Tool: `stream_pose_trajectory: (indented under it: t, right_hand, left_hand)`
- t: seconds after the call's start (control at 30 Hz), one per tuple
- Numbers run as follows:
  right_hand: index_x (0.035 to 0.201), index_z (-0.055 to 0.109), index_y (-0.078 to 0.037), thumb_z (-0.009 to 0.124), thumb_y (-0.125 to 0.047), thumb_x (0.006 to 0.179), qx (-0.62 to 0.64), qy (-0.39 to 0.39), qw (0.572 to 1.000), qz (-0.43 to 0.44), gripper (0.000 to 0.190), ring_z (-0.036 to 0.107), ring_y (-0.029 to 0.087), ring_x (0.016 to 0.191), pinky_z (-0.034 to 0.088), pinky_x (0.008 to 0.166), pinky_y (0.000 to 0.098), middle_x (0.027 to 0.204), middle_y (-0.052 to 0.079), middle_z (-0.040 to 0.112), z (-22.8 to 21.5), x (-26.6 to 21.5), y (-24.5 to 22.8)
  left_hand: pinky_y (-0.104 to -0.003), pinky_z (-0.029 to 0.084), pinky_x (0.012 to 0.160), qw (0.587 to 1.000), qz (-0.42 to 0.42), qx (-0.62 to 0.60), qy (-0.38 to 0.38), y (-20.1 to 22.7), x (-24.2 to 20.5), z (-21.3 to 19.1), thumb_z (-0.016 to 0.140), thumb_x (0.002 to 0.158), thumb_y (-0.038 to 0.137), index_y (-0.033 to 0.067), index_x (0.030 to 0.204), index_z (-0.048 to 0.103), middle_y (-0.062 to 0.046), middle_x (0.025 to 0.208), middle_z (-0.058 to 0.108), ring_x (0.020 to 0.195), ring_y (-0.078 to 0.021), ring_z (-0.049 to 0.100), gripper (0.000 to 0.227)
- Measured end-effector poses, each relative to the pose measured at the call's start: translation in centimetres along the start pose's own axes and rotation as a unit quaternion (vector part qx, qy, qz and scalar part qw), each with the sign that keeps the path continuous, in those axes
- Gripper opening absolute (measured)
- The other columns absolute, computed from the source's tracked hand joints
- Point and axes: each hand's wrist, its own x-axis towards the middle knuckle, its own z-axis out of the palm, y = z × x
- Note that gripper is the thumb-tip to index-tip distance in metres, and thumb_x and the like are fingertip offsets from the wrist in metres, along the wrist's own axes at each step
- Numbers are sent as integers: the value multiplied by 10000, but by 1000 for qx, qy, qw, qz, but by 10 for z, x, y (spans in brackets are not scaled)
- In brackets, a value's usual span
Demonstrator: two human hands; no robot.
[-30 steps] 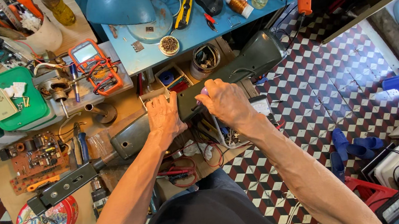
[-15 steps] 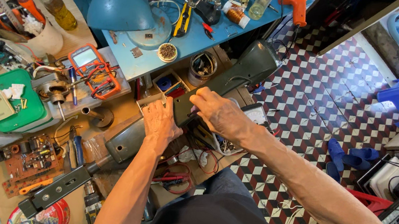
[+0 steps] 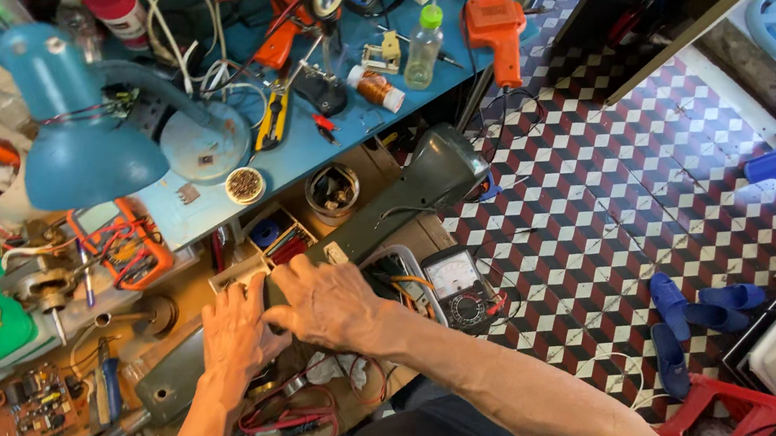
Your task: The person aligns a long green metal part with a bracket, then uses a screwdriver to fasten screws into the part. The person repeatedly picks up screws and tightens them into the metal part on a cluttered workbench.
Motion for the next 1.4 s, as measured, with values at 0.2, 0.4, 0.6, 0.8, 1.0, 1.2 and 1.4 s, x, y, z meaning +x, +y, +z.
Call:
stream_pose_trajectory:
  t: [0.2,0.4,0.6,0.8,1.0,1.2,1.4]
  right_hand:
    - [1112,610,-51,694,-6,771,37,-25,989,-138,354,695,334,952,591,797,438,1063,154,632,2,-13,16]
    - [1227,588,53,700,-180,907,23,27,994,-104,412,683,286,676,539,530,392,859,178,647,11,-7,18]
    - [1324,521,173,703,-356,891,-9,-19,999,-43,707,655,227,555,494,461,364,721,165,659,10,4,7]
    - [1226,569,84,682,-244,783,3,71,988,-137,563,649,256,623,496,502,370,804,141,609,11,-7,13]
    - [987,554,-40,679,-213,910,-43,-22,995,-84,227,688,272,672,537,560,384,772,111,634,27,-3,19]
    - [866,569,-75,682,-518,933,-92,-56,993,38,463,678,321,527,513,474,445,560,140,662,6,8,10]
    - [1007,593,-78,753,-231,846,-53,-93,987,-117,273,658,305,861,550,685,414,953,117,616,-16,8,15]
  left_hand:
    - [-404,422,868,997,6,76,-34,-8,-1,10,736,613,6,175,1520,362,-94,1171,582,1090,-301,558,995]
    - [-431,414,867,999,-14,25,-32,2,2,1,747,677,171,196,1506,399,-111,1139,586,1060,-321,553,900]
    - [-423,410,880,998,-10,48,-27,3,5,2,680,857,281,178,1425,434,-125,1173,576,1073,-317,546,628]
    - [-420,411,913,1000,-5,18,-24,-3,2,4,714,601,-53,176,1460,389,-95,1217,569,1148,-317,538,947]
    - [-422,428,915,996,-23,55,-69,-1,4,7,764,588,-64,179,1501,345,-86,1177,565,1125,-307,546,1033]
    - [-470,438,853,1000,6,16,26,5,6,-1,929,525,494,98,1448,427,-154,1146,596,1118,-329,559,1123]
    - [-528,343,1073,994,-24,-56,91,-3,-13,15,964,494,465,74,1456,423,-164,1311,561,1281,-359,493,1172]
